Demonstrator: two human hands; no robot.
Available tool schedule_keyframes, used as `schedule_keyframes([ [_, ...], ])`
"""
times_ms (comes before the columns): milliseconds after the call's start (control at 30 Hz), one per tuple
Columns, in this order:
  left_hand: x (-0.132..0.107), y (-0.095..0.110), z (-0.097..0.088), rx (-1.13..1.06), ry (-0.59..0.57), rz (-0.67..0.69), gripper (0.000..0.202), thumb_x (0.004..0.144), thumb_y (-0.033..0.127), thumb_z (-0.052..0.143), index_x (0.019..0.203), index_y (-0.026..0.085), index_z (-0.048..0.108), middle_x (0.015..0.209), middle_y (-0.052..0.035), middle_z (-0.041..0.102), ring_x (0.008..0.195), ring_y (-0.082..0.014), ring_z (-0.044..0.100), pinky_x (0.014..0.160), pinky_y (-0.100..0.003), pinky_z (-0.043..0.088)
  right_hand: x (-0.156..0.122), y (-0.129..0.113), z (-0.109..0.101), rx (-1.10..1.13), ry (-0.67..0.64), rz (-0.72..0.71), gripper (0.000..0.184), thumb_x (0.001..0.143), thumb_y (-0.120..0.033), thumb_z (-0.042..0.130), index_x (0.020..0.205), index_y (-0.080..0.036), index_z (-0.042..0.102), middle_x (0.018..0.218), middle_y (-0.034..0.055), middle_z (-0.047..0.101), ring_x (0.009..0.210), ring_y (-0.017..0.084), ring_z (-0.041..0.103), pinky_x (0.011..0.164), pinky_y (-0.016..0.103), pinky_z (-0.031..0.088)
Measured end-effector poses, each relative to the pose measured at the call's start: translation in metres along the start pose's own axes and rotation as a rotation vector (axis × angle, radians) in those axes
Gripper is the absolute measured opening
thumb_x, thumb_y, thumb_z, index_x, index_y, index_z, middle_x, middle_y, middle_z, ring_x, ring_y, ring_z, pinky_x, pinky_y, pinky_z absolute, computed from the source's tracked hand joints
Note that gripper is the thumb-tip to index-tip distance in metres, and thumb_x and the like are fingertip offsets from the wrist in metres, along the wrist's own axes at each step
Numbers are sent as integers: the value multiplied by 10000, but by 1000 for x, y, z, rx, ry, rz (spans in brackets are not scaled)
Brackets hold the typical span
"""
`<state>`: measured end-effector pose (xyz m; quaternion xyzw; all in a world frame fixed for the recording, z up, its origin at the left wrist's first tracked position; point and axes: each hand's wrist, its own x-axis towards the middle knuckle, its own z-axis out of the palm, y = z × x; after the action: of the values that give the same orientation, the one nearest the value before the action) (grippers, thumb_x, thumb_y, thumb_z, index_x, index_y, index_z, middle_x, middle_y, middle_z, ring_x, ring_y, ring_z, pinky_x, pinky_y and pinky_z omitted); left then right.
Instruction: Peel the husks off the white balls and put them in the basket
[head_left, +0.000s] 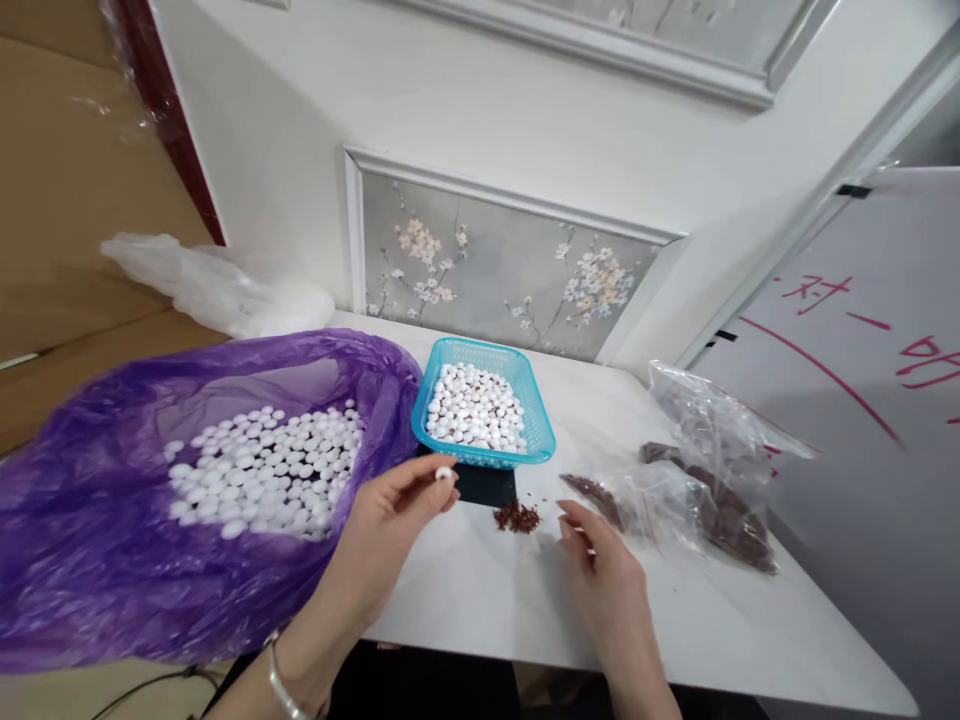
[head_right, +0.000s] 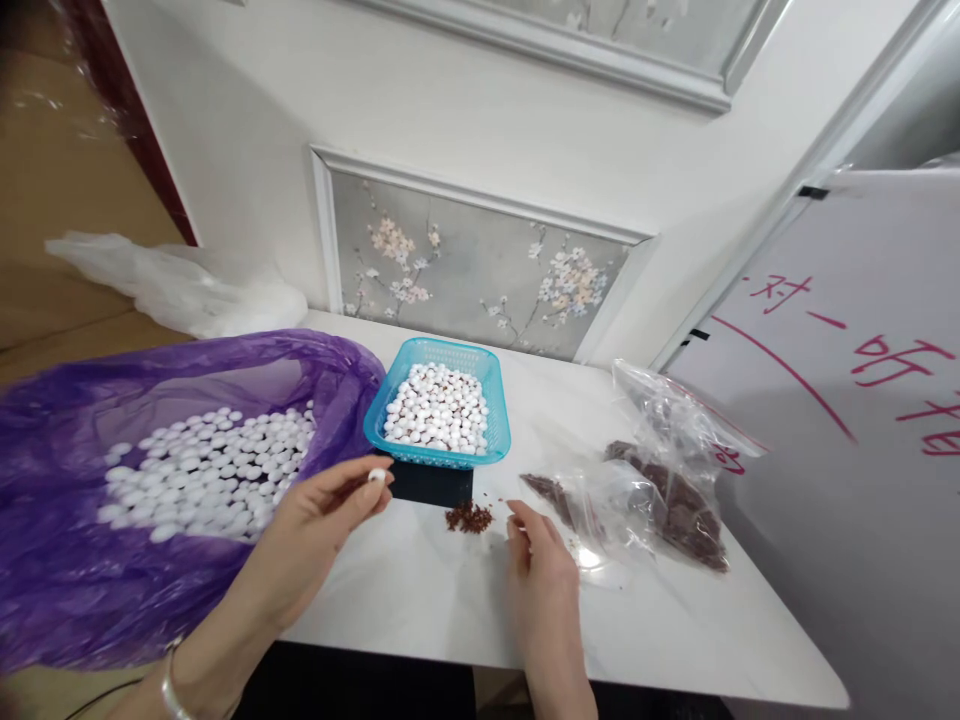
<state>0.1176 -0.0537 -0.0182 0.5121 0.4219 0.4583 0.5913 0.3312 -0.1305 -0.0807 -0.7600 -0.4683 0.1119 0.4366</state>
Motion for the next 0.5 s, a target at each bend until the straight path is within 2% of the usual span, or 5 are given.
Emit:
schedule_keyframes([
  [67, 18, 10, 9, 163, 33, 136, 260, 788, 354, 634, 966, 172, 688, 795, -31, 704, 730, -168, 646, 704, -277, 525, 2, -5, 4, -118, -92, -103, 339, 853, -243, 399, 1061, -191, 661, 1077, 91, 663, 937, 240, 645, 795, 350, 490],
  [167, 45, 16, 21, 427, 81, 353, 248, 813, 328, 586, 950, 144, 681, 813, -64, 710, 742, -201, 652, 715, -320, 523, 1, -16, 12, -263, -144, -125, 381, 877, -204, 345, 1130, -210, 630, 1135, 71, 643, 962, 240, 643, 786, 354, 488],
  [267, 57, 14, 26, 520, 89, 422, 375, 779, 227, 612, 1144, 143, 625, 1058, -114, 695, 896, -241, 647, 824, -367, 498, 0, -18, 18, -361, -152, -105, 366, 896, -228, 331, 1112, -236, 627, 1126, 51, 642, 946, 248, 642, 736, 354, 487],
  [367, 49, 19, 22, 589, 69, 483, 506, 777, 184, 609, 1278, 183, 536, 1288, -100, 595, 1114, -245, 570, 931, -357, 453, 0, -10, 21, -362, -159, -95, 306, 897, -287, 358, 1012, -252, 640, 1084, 35, 648, 906, 241, 645, 699, 344, 480],
  [500, 18, 42, -13, 849, 77, 570, 382, 848, 237, 537, 1226, 220, 586, 1250, -63, 631, 1123, -212, 573, 977, -329, 418, -1, -2, 22, -328, -134, -62, 224, 873, -351, 412, 936, -288, 618, 1044, 8, 643, 849, 225, 642, 647, 326, 465],
])
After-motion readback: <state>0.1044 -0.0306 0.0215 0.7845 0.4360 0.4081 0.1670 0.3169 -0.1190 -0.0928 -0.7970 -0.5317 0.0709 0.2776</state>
